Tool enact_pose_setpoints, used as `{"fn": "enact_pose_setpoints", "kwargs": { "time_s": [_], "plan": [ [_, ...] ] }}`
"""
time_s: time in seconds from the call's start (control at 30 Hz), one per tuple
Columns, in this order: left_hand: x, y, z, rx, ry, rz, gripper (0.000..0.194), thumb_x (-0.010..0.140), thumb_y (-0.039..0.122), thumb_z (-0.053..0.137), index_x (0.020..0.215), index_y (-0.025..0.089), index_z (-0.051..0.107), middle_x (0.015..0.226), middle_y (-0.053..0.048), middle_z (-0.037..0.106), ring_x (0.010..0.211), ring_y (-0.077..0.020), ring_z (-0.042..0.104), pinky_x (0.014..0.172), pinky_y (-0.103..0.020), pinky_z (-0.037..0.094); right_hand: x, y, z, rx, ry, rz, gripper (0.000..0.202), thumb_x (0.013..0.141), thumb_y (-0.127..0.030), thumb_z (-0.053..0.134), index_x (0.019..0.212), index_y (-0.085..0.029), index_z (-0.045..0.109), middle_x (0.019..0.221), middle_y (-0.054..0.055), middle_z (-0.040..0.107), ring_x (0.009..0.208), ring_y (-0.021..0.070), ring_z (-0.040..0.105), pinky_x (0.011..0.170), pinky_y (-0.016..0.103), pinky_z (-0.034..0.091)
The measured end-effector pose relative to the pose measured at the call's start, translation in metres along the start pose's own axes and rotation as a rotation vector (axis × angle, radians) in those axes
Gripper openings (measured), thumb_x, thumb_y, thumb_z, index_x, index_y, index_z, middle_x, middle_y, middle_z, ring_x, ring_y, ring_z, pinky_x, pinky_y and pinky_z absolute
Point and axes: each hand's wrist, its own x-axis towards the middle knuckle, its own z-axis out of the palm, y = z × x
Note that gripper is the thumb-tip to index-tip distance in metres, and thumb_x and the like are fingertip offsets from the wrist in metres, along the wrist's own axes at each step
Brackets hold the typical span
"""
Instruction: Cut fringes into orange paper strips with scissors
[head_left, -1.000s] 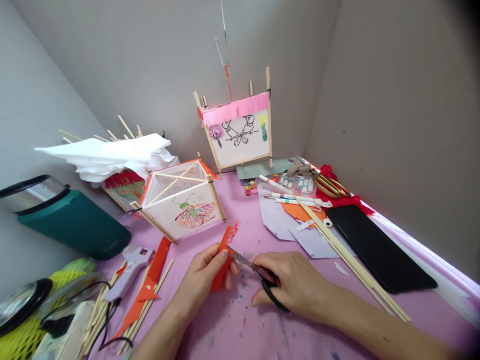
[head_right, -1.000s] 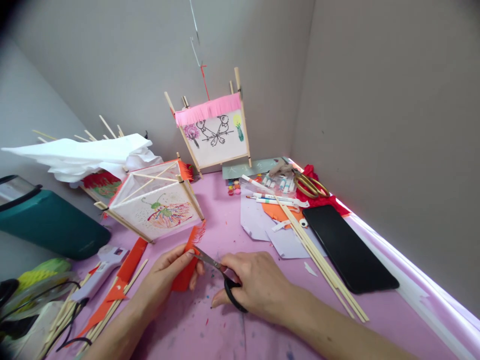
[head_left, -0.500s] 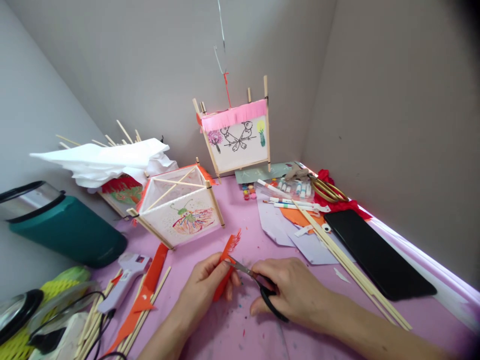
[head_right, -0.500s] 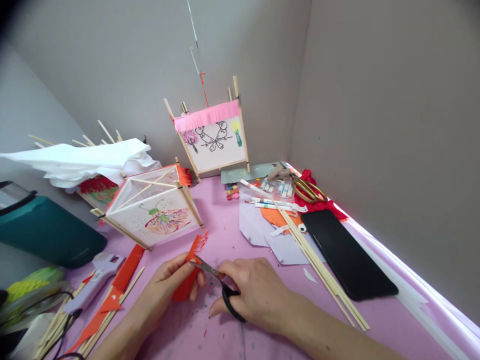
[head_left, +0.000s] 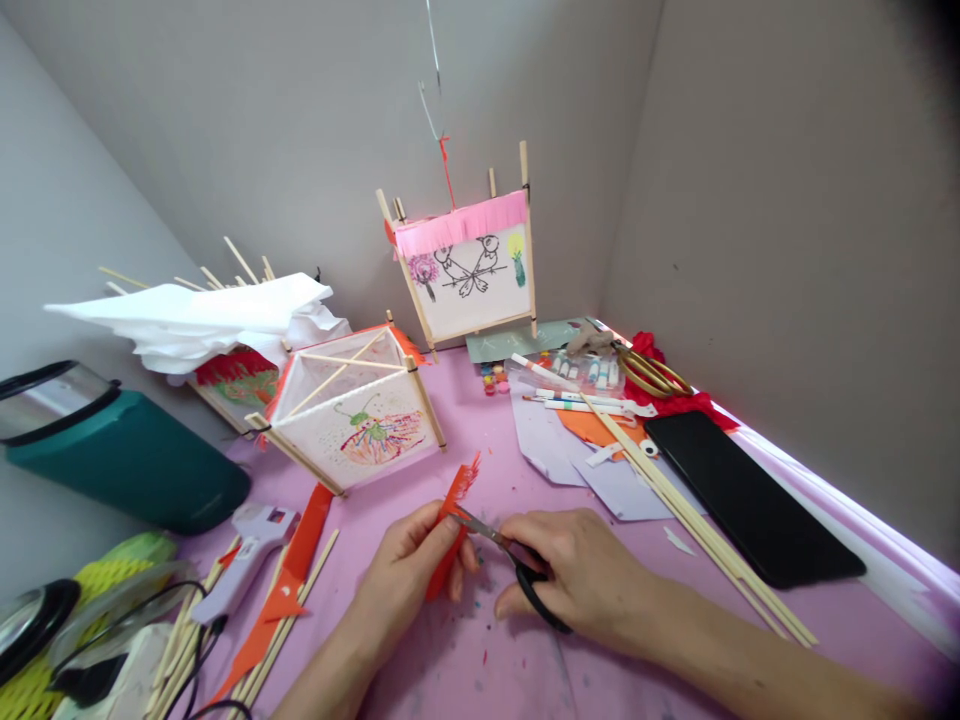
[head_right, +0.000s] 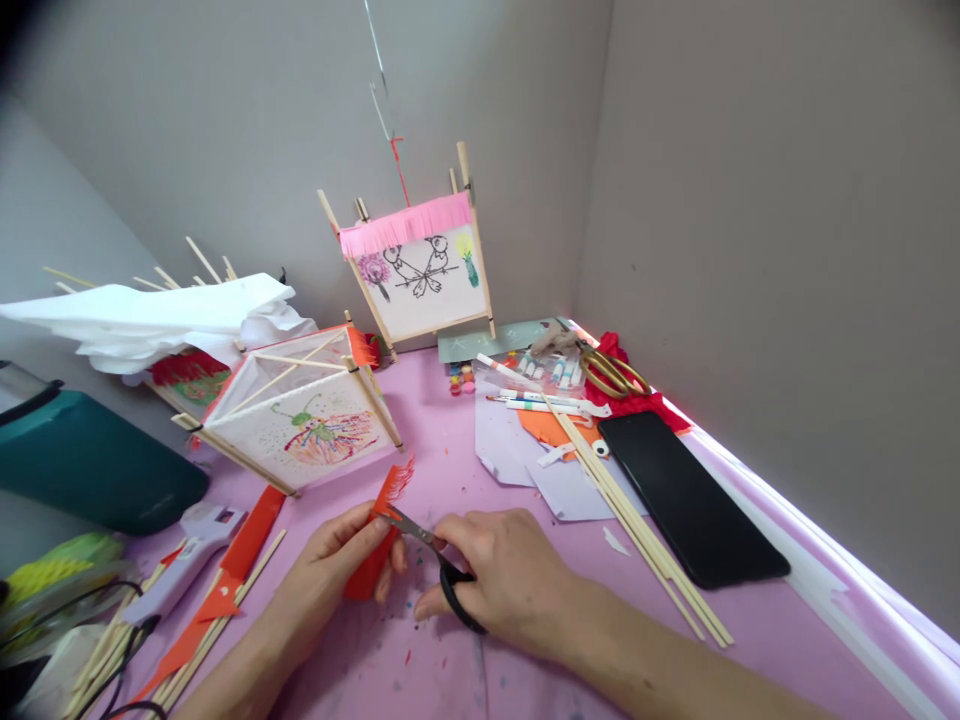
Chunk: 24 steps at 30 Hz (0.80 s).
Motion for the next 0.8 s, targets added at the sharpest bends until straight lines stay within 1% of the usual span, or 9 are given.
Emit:
{"fn": "enact_pose_setpoints", "kwargs": {
  "time_s": [0.17,0.5,0.67,0.8],
  "plan": [
    [0.0004,0.0019,0.0003,0.009,0.004,0.009,0.03,0.082,0.042,0.054,0.072,0.014,0.055,0.062,-0.001,0.063,0.042,-0.0077,0.05,0.044,-0.019,0.033,0.0004,-0.0007,0.0005,-0.006,0.003,-0.003,0.039,0.071,-0.057,0.065,0.08,-0.02,0.059,0.065,-0.004,0.058,0.056,0.0111,0.048,0.053,0.022,0.027],
    [-0.0014,0.0045,0.0017,0.032,-0.002,0.003,0.027,0.083,0.04,0.053,0.072,0.015,0.052,0.062,-0.001,0.063,0.043,-0.0078,0.049,0.046,-0.02,0.033,0.0009,-0.0017,-0.0015,-0.016,-0.024,0.005,0.043,0.074,-0.063,0.059,0.082,-0.021,0.059,0.067,-0.003,0.06,0.057,0.0121,0.049,0.054,0.023,0.028],
    [-0.0028,0.0074,0.0036,-0.005,0.021,-0.004,0.026,0.082,0.039,0.055,0.073,0.015,0.053,0.06,0.0,0.062,0.042,-0.008,0.049,0.046,-0.02,0.034,0.0,0.0007,0.0019,-0.044,-0.017,-0.002,0.043,0.075,-0.062,0.058,0.083,-0.02,0.06,0.068,-0.002,0.061,0.058,0.013,0.051,0.054,0.023,0.028],
    [-0.0044,0.009,0.004,-0.047,0.015,-0.017,0.026,0.081,0.039,0.056,0.072,0.015,0.054,0.06,-0.001,0.063,0.042,-0.0082,0.049,0.046,-0.02,0.035,-0.0011,0.0009,0.0035,-0.03,-0.017,-0.003,0.043,0.077,-0.063,0.056,0.082,-0.02,0.06,0.068,-0.001,0.062,0.059,0.0134,0.053,0.054,0.023,0.028]
  ]
}}
